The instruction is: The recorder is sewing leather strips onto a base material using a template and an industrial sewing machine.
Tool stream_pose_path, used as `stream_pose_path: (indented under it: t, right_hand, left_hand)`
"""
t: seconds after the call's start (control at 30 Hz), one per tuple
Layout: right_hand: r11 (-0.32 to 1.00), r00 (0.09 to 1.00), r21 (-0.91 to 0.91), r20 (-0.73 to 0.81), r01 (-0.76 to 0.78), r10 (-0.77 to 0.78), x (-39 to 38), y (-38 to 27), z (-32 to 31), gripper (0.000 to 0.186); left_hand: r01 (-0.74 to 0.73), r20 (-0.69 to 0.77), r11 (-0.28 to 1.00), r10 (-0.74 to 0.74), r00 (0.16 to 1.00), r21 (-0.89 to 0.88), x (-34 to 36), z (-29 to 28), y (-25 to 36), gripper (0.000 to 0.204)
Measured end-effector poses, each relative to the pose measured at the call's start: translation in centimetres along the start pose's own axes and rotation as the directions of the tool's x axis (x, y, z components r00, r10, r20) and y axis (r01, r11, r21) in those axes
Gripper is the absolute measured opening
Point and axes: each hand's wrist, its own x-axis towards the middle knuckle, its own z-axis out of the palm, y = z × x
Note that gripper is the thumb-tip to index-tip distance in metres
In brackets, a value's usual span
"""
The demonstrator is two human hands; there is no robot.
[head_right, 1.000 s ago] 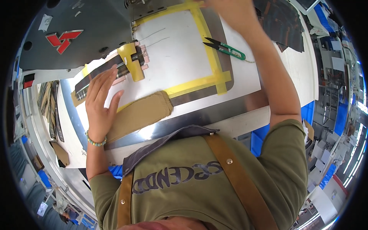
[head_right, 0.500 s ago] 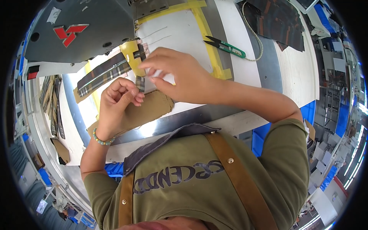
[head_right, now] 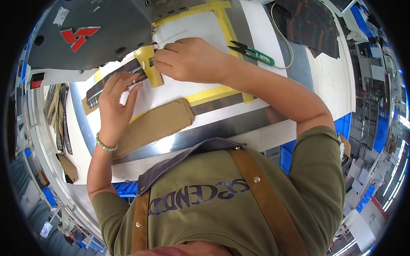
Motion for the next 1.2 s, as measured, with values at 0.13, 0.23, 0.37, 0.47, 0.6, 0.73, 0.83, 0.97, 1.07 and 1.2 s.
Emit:
stream_pose_path:
  t: [0.13,0.23,0.37,0.47,0.6,0.73,0.83,0.97,1.07,1.2]
  right_hand:
    - [0.999,0.999,0.018,0.02,0.042,-0.042,0.4,0.3,2.3,0.02]
    - [0.999,0.998,0.038,0.044,0.032,-0.034,0.2,0.1,2.5,0.015]
    - [0.998,0.998,-0.017,0.025,0.057,-0.057,0.2,-0.1,2.5,0.014]
    - [0.998,0.999,-0.039,0.002,0.041,-0.041,0.2,-0.3,3.1,0.014]
    - [0.999,0.999,-0.008,0.019,0.035,-0.035,0.1,-0.1,3.0,0.013]
    - [0.996,0.999,0.085,0.026,0.03,-0.032,0.3,0.8,2.2,0.014]
    - [0.993,0.998,0.116,0.059,-0.025,0.019,0.1,1.2,1.2,0.017]
    - [0.982,0.981,0.109,0.137,-0.155,0.14,-0.6,0.5,-0.7,0.025]
    - [0.969,0.98,0.175,0.126,-0.174,0.154,-1.8,-0.1,0.5,0.031]
    - [0.979,0.984,0.138,0.121,-0.148,0.131,-1.8,-0.2,0.7,0.033]
  left_hand:
    - [-0.222,0.008,0.938,0.228,0.974,0.267,0.3,0.9,-0.6,0.039]
    - [-0.248,0.027,0.92,0.252,0.967,0.304,0.0,1.6,-1.0,0.049]
    - [-0.29,0.116,0.89,0.266,0.957,0.353,0.2,1.4,-1.3,0.062]
    - [-0.309,0.152,0.879,0.271,0.95,0.364,0.5,1.3,-1.3,0.066]
    - [-0.307,0.148,0.897,0.273,0.951,0.319,0.8,1.4,-1.7,0.068]
    - [-0.335,0.149,0.91,0.307,0.94,0.243,1.7,0.9,-2.4,0.066]
    - [-0.39,0.164,0.888,0.359,0.919,0.244,2.2,0.8,-2.9,0.063]
    - [-0.415,0.176,0.863,0.378,0.909,0.287,2.0,1.1,-3.1,0.062]
    - [-0.406,0.17,0.869,0.371,0.913,0.283,2.1,1.2,-3.0,0.064]
    - [-0.385,0.149,0.88,0.356,0.922,0.277,2.2,1.4,-3.0,0.065]
